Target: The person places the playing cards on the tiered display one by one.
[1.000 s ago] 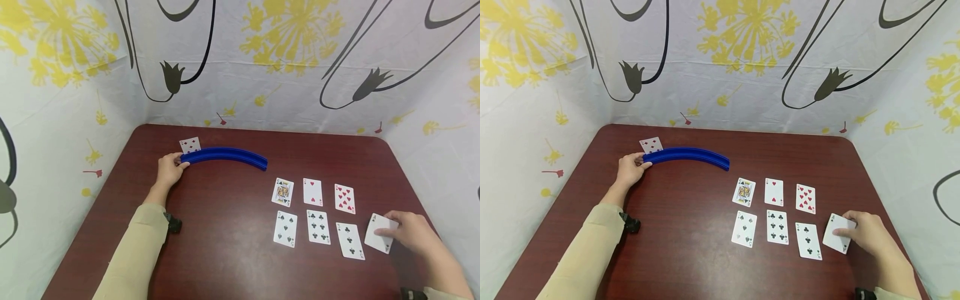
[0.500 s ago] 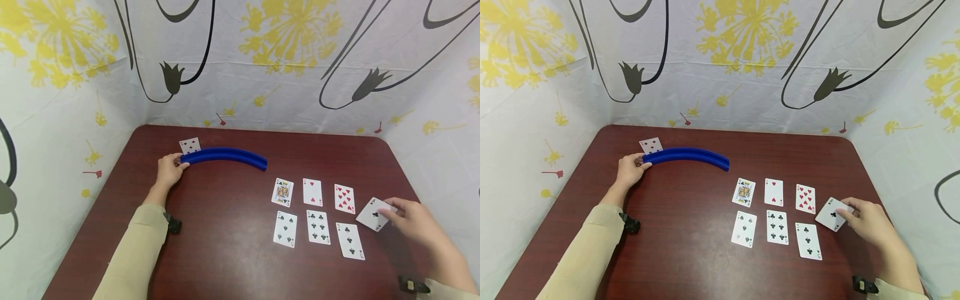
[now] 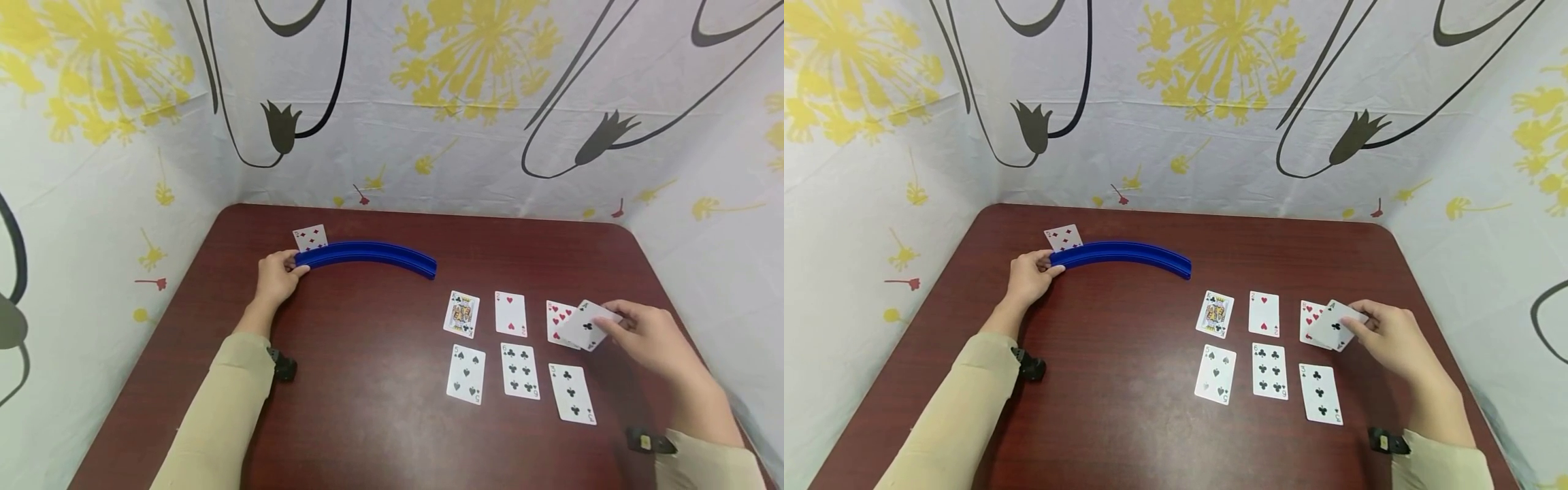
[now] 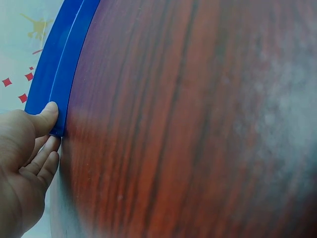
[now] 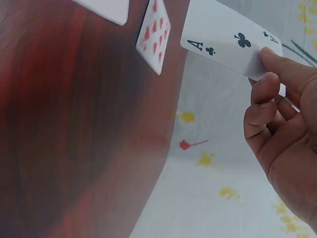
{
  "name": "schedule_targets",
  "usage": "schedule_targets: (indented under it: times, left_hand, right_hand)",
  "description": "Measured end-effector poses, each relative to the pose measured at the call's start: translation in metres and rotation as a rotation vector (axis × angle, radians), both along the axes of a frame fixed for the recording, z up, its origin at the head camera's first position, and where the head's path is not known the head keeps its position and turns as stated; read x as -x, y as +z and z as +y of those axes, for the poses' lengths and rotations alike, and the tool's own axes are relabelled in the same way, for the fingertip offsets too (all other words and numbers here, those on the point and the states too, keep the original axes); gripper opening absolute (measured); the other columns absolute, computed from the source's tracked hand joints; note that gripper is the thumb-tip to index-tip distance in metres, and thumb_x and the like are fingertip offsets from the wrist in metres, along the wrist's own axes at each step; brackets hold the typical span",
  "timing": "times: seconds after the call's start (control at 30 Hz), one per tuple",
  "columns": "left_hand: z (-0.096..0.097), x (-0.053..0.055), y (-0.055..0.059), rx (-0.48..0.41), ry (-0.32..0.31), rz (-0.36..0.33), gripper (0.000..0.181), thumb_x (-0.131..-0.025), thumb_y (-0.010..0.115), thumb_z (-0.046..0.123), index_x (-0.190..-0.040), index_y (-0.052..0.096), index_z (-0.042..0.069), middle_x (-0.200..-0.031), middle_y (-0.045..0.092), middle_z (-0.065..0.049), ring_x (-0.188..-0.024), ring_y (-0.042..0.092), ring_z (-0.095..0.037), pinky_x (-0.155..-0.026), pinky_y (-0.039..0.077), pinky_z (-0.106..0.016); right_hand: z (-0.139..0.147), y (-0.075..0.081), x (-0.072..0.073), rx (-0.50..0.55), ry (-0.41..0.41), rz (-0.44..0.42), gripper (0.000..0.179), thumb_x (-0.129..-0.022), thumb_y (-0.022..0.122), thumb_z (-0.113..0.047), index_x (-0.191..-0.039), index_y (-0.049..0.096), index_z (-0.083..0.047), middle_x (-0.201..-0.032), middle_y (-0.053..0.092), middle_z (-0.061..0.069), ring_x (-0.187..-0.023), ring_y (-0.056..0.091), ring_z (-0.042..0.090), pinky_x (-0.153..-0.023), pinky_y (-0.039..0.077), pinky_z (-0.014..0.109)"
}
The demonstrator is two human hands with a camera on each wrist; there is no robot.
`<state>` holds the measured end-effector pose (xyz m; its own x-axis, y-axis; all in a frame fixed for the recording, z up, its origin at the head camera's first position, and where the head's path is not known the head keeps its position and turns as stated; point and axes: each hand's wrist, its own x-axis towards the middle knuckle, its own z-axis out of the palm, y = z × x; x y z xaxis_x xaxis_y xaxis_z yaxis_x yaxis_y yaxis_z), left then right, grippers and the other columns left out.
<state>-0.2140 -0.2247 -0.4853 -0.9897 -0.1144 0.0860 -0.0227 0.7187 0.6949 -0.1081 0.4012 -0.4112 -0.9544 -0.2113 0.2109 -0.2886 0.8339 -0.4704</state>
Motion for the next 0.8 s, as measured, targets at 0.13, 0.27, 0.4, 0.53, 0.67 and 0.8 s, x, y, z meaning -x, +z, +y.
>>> schedule_targets:
  times: [0.13,0.27,0.4,0.53,0.67,0.8]
  left_hand:
    - [0.0,0.0,0.0,-0.004,0.001,-0.001,0.045,-0.096,0.072,0.014,-0.134,0.061,-0.007,-0.117,0.067,-0.027,-0.107,0.064,-0.038,-0.095,0.053,-0.051]
    - [0.001,0.0,0.001,-0.005,0.001,0.006,0.044,-0.096,0.072,0.014,-0.133,0.061,-0.007,-0.116,0.067,-0.028,-0.107,0.064,-0.038,-0.094,0.054,-0.051]
    - [0.0,0.0,0.001,-0.001,0.004,0.009,0.044,-0.096,0.072,0.014,-0.133,0.062,-0.008,-0.116,0.067,-0.027,-0.107,0.065,-0.038,-0.094,0.054,-0.051]
    - [-0.001,0.0,0.001,0.0,0.01,0.007,0.044,-0.096,0.072,0.014,-0.133,0.062,-0.007,-0.116,0.067,-0.027,-0.107,0.065,-0.038,-0.094,0.054,-0.051]
    - [0.0,0.0,0.001,0.001,0.009,0.007,0.044,-0.096,0.072,0.015,-0.133,0.062,-0.007,-0.116,0.067,-0.027,-0.107,0.065,-0.038,-0.094,0.054,-0.051]
    - [0.0,0.0,0.001,0.0,0.008,0.004,0.045,-0.096,0.073,0.015,-0.133,0.062,-0.007,-0.116,0.067,-0.027,-0.107,0.065,-0.038,-0.095,0.054,-0.051]
  right_hand:
    - [-0.009,0.001,0.006,0.005,0.008,0.02,0.01,-0.09,0.077,-0.007,-0.098,0.071,-0.004,-0.058,0.053,-0.008,-0.049,0.043,0.003,-0.044,0.033,0.02]
    - [-0.016,0.002,0.011,0.011,0.006,0.014,0.012,-0.09,0.077,-0.007,-0.1,0.071,-0.002,-0.059,0.052,-0.007,-0.05,0.043,0.003,-0.045,0.034,0.021]
    - [-0.025,0.002,0.015,0.016,0.009,0.016,0.012,-0.091,0.076,-0.008,-0.1,0.071,-0.002,-0.059,0.053,-0.006,-0.05,0.043,0.004,-0.045,0.034,0.021]
    - [-0.033,0.003,0.019,0.033,0.013,0.036,0.011,-0.091,0.076,-0.009,-0.099,0.072,-0.002,-0.063,0.056,-0.004,-0.053,0.044,0.004,-0.047,0.035,0.021]
    - [-0.04,0.003,0.023,0.043,0.01,0.055,0.011,-0.091,0.077,-0.01,-0.098,0.072,-0.003,-0.064,0.055,-0.003,-0.055,0.043,0.006,-0.048,0.034,0.021]
    - [-0.046,0.004,0.026,0.054,0.015,0.064,0.011,-0.091,0.077,-0.01,-0.099,0.072,-0.003,-0.064,0.055,-0.003,-0.055,0.043,0.006,-0.048,0.034,0.021]
